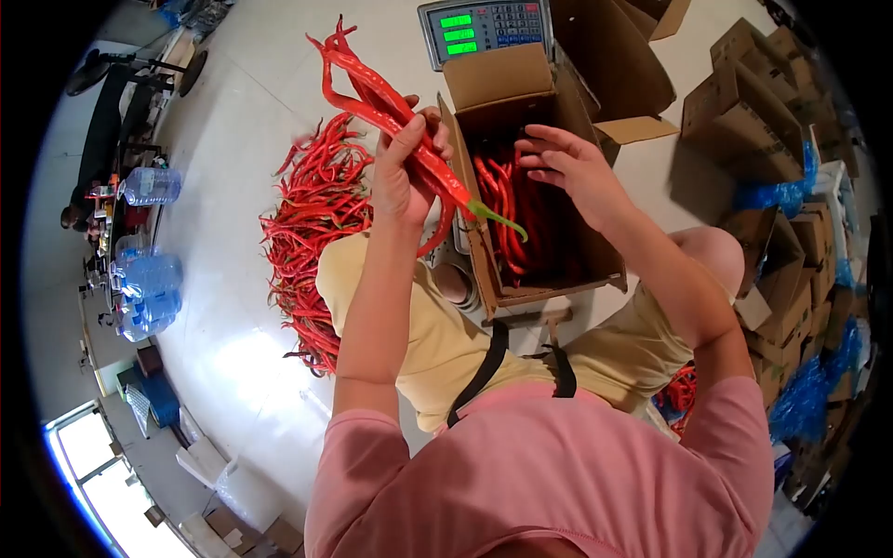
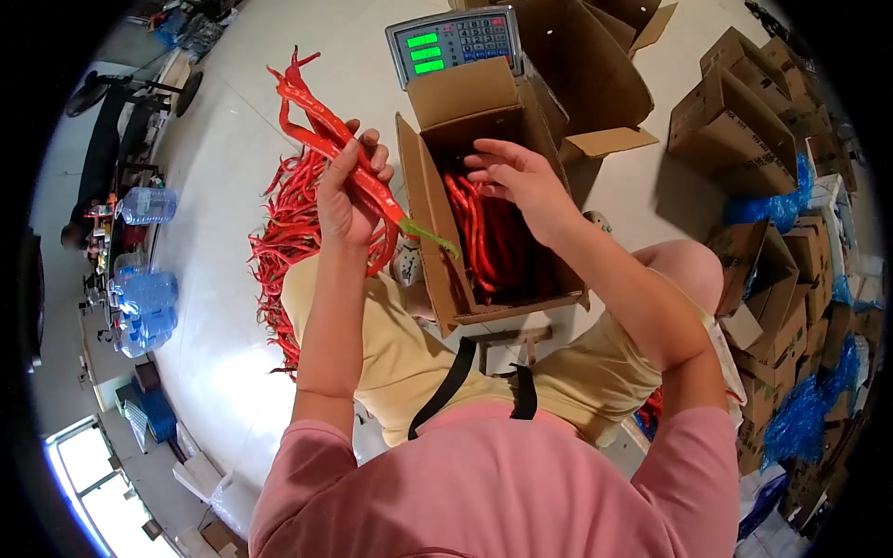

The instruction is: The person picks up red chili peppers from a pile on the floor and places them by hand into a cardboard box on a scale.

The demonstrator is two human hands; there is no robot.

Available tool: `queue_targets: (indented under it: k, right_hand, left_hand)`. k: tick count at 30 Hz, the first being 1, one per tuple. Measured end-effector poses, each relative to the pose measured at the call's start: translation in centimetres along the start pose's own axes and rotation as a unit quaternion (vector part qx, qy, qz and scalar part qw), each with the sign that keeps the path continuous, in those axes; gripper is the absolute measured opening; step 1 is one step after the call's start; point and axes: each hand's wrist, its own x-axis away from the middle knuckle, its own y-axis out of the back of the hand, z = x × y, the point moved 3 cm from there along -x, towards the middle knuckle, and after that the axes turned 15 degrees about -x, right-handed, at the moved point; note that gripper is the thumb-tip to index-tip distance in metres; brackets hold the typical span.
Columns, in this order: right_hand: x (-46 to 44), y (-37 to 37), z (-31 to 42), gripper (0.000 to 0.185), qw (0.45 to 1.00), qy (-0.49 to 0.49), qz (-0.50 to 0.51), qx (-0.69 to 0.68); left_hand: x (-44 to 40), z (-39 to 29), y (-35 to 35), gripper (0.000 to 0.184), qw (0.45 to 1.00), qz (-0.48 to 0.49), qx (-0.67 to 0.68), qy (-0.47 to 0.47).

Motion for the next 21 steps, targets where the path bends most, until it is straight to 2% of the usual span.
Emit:
queue_targets:
  k: [4,8,14,21]
  right_hand:
    - [-0.1,-1.2,0.7,0.027,1.000,0.009,0.014,0.011]
    - [-0.6,-1.1,1.2,0.018,0.996,0.025,0.028,-0.078]
    - [-1.3,-1.1,2.5,0.015,0.991,0.037,0.044,-0.123]
    - [-1.3,-1.7,3.0,0.015,0.991,0.033,0.033,-0.129]
  left_hand:
    - [0.1,0.3,-0.3,0.031,1.000,-0.015,-0.014,0.010]
    - [0.2,0.5,-0.4,0.031,1.000,-0.010,-0.003,0.010]
    - [0.4,0.1,-0.9,0.034,0.999,-0.002,-0.033,-0.001]
    - [0.7,0.1,-1.5,0.047,0.996,0.027,-0.080,-0.006]
